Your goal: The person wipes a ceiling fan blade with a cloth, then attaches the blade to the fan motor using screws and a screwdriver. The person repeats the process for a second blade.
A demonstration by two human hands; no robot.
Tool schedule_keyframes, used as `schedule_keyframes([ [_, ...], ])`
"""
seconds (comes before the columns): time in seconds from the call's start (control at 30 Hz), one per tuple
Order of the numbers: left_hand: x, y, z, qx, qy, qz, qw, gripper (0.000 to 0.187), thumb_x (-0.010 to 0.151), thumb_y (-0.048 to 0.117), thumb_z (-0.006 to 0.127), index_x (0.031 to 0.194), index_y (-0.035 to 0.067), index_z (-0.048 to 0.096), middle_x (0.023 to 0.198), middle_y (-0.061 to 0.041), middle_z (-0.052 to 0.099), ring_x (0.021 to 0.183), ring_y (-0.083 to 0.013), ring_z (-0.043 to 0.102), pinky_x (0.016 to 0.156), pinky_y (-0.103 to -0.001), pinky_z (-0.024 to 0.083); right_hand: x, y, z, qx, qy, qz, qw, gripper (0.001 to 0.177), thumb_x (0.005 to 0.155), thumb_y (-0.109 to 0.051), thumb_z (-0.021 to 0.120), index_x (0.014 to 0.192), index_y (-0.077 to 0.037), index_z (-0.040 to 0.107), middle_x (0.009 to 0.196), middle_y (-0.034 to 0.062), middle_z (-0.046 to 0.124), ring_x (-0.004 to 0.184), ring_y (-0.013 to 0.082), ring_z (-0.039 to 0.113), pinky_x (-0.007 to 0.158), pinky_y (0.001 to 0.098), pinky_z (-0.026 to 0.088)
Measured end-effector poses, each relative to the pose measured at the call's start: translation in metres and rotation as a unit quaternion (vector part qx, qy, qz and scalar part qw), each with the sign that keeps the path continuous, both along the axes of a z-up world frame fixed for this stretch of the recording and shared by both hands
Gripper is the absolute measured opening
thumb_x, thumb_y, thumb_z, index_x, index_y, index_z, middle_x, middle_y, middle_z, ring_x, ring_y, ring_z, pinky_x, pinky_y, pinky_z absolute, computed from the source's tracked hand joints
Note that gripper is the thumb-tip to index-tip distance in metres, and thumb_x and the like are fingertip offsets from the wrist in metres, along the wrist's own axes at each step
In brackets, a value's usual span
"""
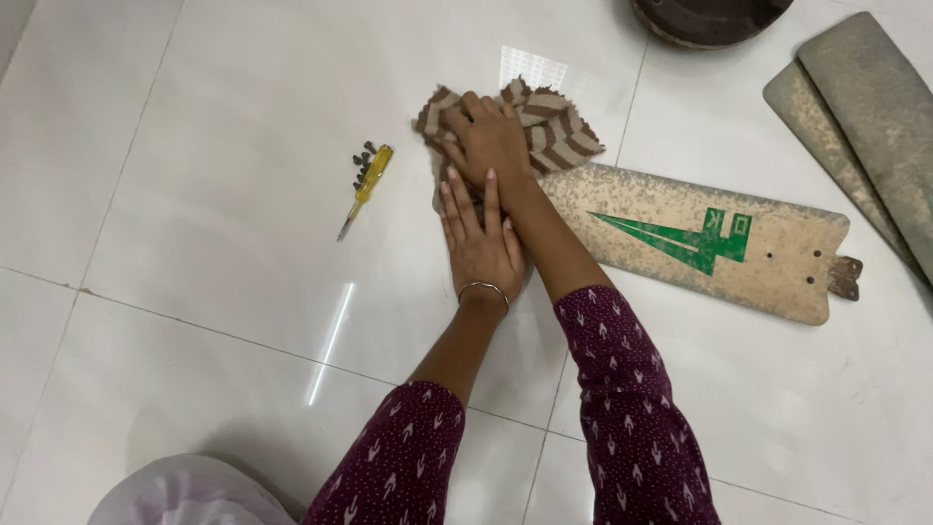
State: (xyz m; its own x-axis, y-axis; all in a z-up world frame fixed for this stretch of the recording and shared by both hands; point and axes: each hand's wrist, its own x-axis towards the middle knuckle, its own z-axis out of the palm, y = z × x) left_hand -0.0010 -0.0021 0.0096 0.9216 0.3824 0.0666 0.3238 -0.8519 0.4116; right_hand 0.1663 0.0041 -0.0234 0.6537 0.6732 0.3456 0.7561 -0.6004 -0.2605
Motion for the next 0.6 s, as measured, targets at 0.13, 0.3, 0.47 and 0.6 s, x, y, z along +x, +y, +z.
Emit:
schedule_keyframes([
  [0.13,0.004,-0.001,0.000,0.010,0.070,0.008,0.997,0.074,0.099,0.034,0.040,0.165,0.020,0.010,0.170,-0.021,-0.006,0.155,-0.0470,-0.004,0.126,-0.053,0.007,0.000,-0.056,-0.011,0.050,-0.007,-0.104,0.993,0.029,0.099,-0.029,0.069,0.123,-0.013,0.072,0.113,0.0101,0.063,0.104,0.0260,0.059,0.091,0.0467,0.044],
  [0.3,0.008,-0.003,0.000,0.020,0.092,0.010,0.996,0.067,0.101,0.037,0.039,0.163,0.018,0.021,0.170,-0.020,-0.001,0.155,-0.0449,-0.006,0.126,-0.053,0.006,-0.039,-0.230,0.003,0.029,-0.008,-0.253,0.967,0.026,0.111,-0.027,0.065,0.130,-0.010,0.072,0.141,0.0132,0.063,0.130,0.0303,0.058,0.111,0.0542,0.040],
  [0.47,0.002,-0.002,0.003,0.020,0.092,0.009,0.995,0.067,0.101,0.038,0.035,0.163,0.017,0.023,0.170,-0.021,-0.001,0.155,-0.0443,-0.006,0.126,-0.052,0.005,-0.087,-0.285,0.013,-0.010,0.046,-0.541,0.840,0.078,0.113,-0.061,0.030,0.166,-0.004,0.023,0.169,0.0335,0.012,0.152,0.0498,0.001,0.116,0.0676,-0.004],
  [0.6,0.011,-0.004,0.008,0.015,0.124,0.011,0.992,0.067,0.100,0.039,0.035,0.163,0.019,0.022,0.169,-0.020,-0.001,0.154,-0.0441,-0.007,0.125,-0.053,0.003,-0.093,-0.195,0.012,-0.051,0.207,-0.478,0.852,0.080,0.102,-0.066,0.021,0.164,-0.014,0.017,0.171,0.0211,0.010,0.158,0.0371,-0.002,0.122,0.0596,-0.011],
])
